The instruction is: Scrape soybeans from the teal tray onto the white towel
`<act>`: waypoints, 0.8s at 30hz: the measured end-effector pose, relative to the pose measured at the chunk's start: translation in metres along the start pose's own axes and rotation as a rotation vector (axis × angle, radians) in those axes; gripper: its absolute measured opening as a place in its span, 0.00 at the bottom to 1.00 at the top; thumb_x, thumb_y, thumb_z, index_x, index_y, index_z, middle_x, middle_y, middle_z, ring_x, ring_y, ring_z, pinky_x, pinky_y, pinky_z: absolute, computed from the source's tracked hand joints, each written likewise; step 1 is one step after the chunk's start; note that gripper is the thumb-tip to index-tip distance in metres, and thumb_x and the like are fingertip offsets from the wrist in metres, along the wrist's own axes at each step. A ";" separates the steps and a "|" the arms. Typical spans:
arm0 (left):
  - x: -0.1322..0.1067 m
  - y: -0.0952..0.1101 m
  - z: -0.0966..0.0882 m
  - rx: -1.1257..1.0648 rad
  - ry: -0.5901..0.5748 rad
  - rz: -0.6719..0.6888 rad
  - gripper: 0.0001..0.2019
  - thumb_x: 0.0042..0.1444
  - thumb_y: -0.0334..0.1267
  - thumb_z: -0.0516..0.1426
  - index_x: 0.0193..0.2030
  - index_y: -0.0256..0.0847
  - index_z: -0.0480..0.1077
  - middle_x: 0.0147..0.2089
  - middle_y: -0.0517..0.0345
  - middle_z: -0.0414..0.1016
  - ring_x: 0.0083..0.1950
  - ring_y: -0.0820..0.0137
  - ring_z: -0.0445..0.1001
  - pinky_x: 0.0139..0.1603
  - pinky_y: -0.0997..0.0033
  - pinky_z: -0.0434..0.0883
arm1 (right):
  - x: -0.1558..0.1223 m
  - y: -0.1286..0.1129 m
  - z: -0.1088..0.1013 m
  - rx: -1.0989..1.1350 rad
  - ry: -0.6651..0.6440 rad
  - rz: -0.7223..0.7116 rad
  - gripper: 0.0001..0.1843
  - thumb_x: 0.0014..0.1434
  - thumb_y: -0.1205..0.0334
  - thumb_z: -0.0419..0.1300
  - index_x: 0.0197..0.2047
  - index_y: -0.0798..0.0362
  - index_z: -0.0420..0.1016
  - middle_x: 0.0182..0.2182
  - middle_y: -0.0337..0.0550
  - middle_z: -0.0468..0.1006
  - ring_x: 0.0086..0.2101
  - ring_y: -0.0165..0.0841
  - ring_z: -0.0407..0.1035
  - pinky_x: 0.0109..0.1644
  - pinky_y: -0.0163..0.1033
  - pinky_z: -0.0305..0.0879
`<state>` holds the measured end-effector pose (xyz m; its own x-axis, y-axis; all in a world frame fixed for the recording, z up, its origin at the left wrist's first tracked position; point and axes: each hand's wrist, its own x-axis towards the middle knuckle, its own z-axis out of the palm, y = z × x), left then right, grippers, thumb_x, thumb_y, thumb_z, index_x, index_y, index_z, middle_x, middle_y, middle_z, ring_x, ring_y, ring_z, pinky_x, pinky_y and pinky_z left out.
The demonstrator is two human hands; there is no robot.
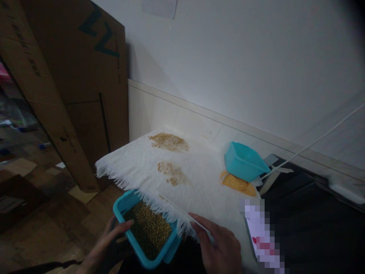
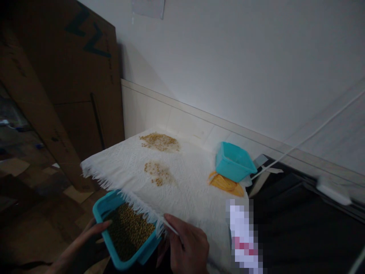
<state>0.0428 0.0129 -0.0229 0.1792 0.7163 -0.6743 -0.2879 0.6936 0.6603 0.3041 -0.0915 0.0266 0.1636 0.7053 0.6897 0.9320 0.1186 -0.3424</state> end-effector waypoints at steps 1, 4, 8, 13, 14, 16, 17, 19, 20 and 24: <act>0.000 0.000 0.000 0.007 0.001 -0.004 0.55 0.44 0.50 0.78 0.78 0.55 0.60 0.57 0.47 0.87 0.51 0.45 0.89 0.52 0.50 0.85 | -0.003 0.000 0.001 0.000 0.012 0.033 0.27 0.80 0.42 0.54 0.43 0.41 0.93 0.36 0.40 0.93 0.32 0.36 0.89 0.40 0.34 0.84; 0.002 -0.001 -0.001 -0.009 -0.003 -0.008 0.53 0.45 0.49 0.77 0.77 0.54 0.61 0.57 0.47 0.86 0.52 0.45 0.89 0.52 0.50 0.85 | -0.001 0.002 0.003 0.000 0.086 0.115 0.28 0.78 0.38 0.56 0.40 0.43 0.93 0.32 0.41 0.92 0.29 0.37 0.87 0.39 0.35 0.83; 0.007 -0.007 -0.003 -0.014 0.002 0.029 0.54 0.42 0.49 0.79 0.76 0.54 0.63 0.53 0.49 0.87 0.48 0.45 0.89 0.50 0.49 0.85 | 0.019 0.014 0.001 -0.008 0.223 0.138 0.28 0.76 0.39 0.60 0.38 0.49 0.91 0.30 0.44 0.91 0.26 0.38 0.87 0.31 0.33 0.80; 0.009 -0.009 -0.005 0.000 -0.018 0.023 0.50 0.46 0.51 0.77 0.75 0.55 0.62 0.49 0.52 0.87 0.49 0.45 0.89 0.49 0.50 0.85 | 0.031 0.021 0.000 -0.039 0.262 0.092 0.30 0.76 0.39 0.59 0.36 0.52 0.90 0.28 0.45 0.90 0.24 0.38 0.86 0.29 0.31 0.79; 0.009 -0.008 -0.005 -0.001 -0.019 0.022 0.50 0.48 0.50 0.76 0.76 0.55 0.62 0.49 0.52 0.87 0.49 0.45 0.89 0.49 0.51 0.85 | 0.031 0.021 -0.001 -0.037 0.259 0.081 0.29 0.77 0.40 0.59 0.36 0.52 0.90 0.28 0.45 0.90 0.24 0.37 0.86 0.29 0.31 0.78; 0.007 -0.006 -0.004 -0.003 -0.016 0.017 0.50 0.50 0.48 0.76 0.77 0.54 0.60 0.51 0.49 0.87 0.48 0.46 0.89 0.49 0.51 0.85 | 0.029 0.020 -0.002 -0.030 0.251 0.069 0.28 0.77 0.42 0.59 0.36 0.53 0.90 0.28 0.44 0.90 0.24 0.36 0.86 0.29 0.29 0.78; 0.006 -0.005 -0.003 -0.002 -0.015 0.015 0.51 0.50 0.47 0.76 0.78 0.54 0.59 0.53 0.48 0.86 0.48 0.47 0.89 0.49 0.52 0.85 | 0.028 0.019 -0.002 -0.029 0.244 0.063 0.28 0.78 0.42 0.59 0.37 0.53 0.89 0.28 0.43 0.90 0.24 0.36 0.86 0.29 0.29 0.78; 0.005 -0.003 -0.001 -0.001 -0.004 0.003 0.52 0.50 0.46 0.76 0.79 0.55 0.59 0.56 0.45 0.85 0.48 0.47 0.89 0.49 0.52 0.85 | 0.028 0.019 -0.004 -0.032 0.232 0.056 0.28 0.78 0.42 0.59 0.37 0.53 0.89 0.28 0.43 0.90 0.24 0.36 0.86 0.28 0.29 0.77; 0.004 -0.002 -0.001 -0.003 0.003 -0.004 0.51 0.50 0.46 0.76 0.79 0.56 0.59 0.58 0.45 0.85 0.49 0.47 0.89 0.50 0.52 0.85 | 0.028 0.019 -0.004 -0.038 0.229 0.057 0.29 0.78 0.41 0.59 0.36 0.53 0.89 0.28 0.43 0.90 0.24 0.36 0.86 0.28 0.29 0.77; 0.003 -0.002 -0.001 -0.005 -0.003 -0.002 0.48 0.53 0.47 0.74 0.78 0.55 0.59 0.61 0.44 0.84 0.51 0.46 0.88 0.49 0.52 0.85 | 0.030 0.019 -0.006 -0.065 0.237 0.075 0.31 0.77 0.40 0.59 0.36 0.54 0.89 0.26 0.44 0.89 0.22 0.36 0.85 0.25 0.29 0.75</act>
<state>0.0428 0.0135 -0.0270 0.1827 0.7155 -0.6743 -0.2922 0.6944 0.6576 0.3291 -0.0724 0.0448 0.2969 0.5256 0.7972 0.9322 0.0215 -0.3613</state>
